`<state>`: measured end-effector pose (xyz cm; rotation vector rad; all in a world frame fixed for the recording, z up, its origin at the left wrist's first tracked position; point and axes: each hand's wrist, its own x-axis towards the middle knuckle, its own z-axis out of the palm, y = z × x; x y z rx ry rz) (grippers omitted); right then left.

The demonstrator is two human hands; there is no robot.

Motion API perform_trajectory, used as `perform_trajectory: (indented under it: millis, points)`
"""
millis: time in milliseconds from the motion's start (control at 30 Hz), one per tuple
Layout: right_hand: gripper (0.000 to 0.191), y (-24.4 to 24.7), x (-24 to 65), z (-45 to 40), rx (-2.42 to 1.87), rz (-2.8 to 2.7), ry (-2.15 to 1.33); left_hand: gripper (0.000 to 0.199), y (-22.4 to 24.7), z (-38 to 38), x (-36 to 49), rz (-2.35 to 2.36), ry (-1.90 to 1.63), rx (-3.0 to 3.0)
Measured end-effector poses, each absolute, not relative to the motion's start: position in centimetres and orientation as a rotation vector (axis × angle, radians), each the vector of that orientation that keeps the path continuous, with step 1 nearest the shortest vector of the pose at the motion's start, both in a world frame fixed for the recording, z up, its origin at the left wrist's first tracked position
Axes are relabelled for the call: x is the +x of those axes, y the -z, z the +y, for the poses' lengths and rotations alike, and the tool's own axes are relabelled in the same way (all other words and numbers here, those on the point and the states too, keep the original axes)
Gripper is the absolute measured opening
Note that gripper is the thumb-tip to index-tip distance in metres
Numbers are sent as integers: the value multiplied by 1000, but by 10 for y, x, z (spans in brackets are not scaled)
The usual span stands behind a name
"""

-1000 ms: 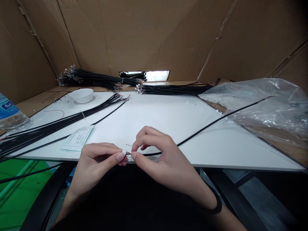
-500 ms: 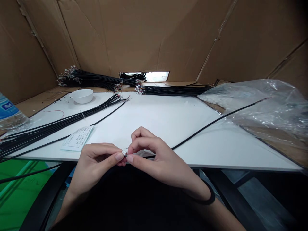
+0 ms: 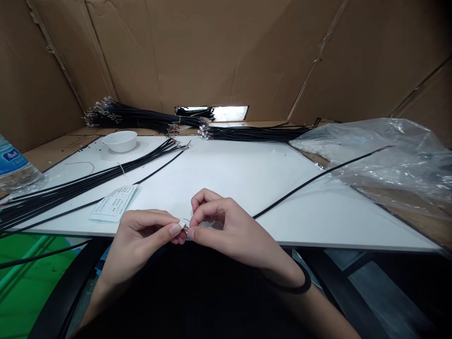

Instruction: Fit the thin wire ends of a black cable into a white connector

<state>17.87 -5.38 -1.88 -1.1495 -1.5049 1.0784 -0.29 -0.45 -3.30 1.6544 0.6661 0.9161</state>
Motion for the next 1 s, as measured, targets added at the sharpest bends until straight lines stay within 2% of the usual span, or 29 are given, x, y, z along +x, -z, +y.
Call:
perform_trajectory:
  millis: [267, 700, 1000]
  points:
    - [12, 17, 179, -56, -1155, -1551, -1082, 20, 38, 1, -5, 625, -892, 1709]
    - [13, 19, 168, -64, -1101, -1648, -838, 23, 40, 2, -9, 620, -878, 1712]
    - [15, 34, 159, -62, -1028, -1682, -538, 20, 39, 1, -7, 602, -911, 1763]
